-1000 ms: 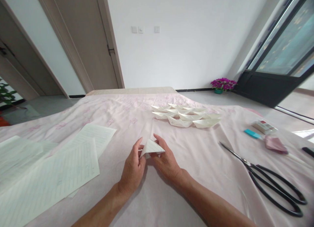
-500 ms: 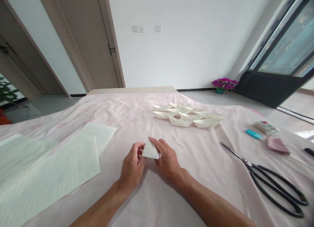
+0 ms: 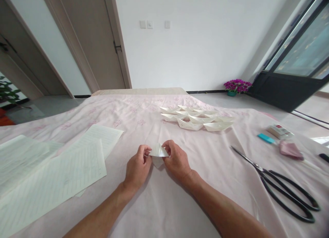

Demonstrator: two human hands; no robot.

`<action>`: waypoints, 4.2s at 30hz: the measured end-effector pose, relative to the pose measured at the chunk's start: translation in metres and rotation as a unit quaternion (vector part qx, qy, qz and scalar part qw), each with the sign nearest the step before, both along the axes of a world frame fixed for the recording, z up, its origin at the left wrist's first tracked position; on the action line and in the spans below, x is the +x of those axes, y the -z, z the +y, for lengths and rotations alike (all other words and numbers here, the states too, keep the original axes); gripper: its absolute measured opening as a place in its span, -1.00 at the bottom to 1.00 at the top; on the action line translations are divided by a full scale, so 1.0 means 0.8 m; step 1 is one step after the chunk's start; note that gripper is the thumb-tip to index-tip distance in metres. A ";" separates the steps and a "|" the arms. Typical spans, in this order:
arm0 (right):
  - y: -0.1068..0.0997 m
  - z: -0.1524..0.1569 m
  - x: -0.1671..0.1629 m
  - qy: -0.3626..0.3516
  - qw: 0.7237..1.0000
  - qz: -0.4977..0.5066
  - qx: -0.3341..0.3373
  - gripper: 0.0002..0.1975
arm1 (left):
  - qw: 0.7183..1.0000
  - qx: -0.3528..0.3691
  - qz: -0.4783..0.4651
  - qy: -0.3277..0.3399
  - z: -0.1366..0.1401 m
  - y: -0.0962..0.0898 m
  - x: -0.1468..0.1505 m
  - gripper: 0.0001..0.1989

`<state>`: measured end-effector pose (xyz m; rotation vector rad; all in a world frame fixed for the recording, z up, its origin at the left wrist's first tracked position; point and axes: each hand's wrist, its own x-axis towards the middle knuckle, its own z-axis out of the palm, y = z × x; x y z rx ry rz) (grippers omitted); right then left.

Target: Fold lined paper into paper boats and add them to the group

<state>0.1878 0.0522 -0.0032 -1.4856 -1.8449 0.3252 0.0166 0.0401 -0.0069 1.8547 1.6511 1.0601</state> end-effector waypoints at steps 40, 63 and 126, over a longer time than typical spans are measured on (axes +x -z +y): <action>-0.012 -0.015 0.031 -0.217 0.949 -0.222 0.054 -0.81 | 0.928 0.202 0.245 0.193 0.009 0.011 -0.023 -0.75; -0.017 -0.017 0.026 -0.210 0.952 -0.222 0.029 -0.86 | 0.883 0.246 0.306 0.257 -0.023 0.006 -0.032 -0.58; 0.006 0.072 0.020 -0.088 0.968 0.203 -0.115 -0.59 | 0.984 0.111 0.117 0.076 -0.003 -0.012 -0.009 -0.83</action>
